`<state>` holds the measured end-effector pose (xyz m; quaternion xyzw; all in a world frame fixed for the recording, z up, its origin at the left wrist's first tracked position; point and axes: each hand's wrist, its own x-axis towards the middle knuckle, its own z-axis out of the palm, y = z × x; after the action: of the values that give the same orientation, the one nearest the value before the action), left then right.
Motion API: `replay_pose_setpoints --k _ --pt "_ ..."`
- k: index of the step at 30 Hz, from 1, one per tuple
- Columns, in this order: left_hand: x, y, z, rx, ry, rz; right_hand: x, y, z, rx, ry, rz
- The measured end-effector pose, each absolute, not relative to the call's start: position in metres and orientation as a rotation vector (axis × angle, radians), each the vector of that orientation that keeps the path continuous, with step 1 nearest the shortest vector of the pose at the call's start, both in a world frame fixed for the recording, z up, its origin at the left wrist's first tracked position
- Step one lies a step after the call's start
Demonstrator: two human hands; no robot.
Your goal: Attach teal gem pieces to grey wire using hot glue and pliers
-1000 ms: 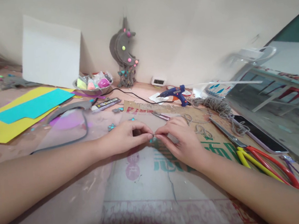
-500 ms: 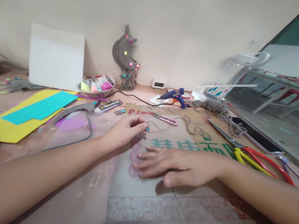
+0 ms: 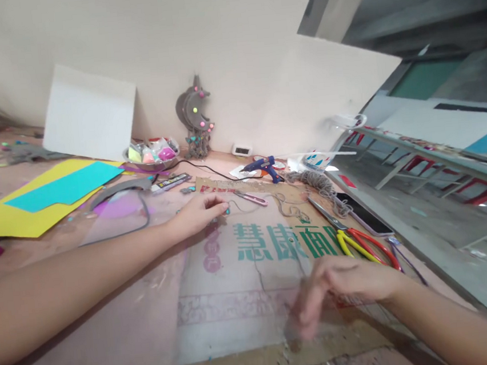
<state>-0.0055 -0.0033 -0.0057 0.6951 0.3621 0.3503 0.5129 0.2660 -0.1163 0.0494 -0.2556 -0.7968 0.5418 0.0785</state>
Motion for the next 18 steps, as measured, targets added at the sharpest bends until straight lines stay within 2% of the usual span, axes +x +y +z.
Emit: replay_pose_setpoints --k 1,4,8,13,16,18 --pt "-0.006 -0.003 -0.006 1.666 0.874 0.84 0.269 -0.117 0.05 -0.807 -2.189 1.722" --pt "-0.005 -0.003 -0.007 1.618 0.903 0.849 0.272 -0.104 0.05 -1.029 -1.911 1.535" --pt "-0.005 -0.001 -0.006 1.498 0.913 0.951 0.251 -0.08 0.042 -1.163 -2.277 1.155" --pt "-0.004 0.003 -0.004 1.395 0.903 1.023 0.198 -0.059 0.022 -0.979 -2.706 0.805" --pt "-0.005 0.005 -0.005 1.367 0.877 1.009 0.176 -0.049 0.018 -0.858 -2.721 0.835" --pt "-0.005 0.005 -0.007 1.363 0.868 0.997 0.172 -0.048 0.021 -0.753 -2.687 0.98"
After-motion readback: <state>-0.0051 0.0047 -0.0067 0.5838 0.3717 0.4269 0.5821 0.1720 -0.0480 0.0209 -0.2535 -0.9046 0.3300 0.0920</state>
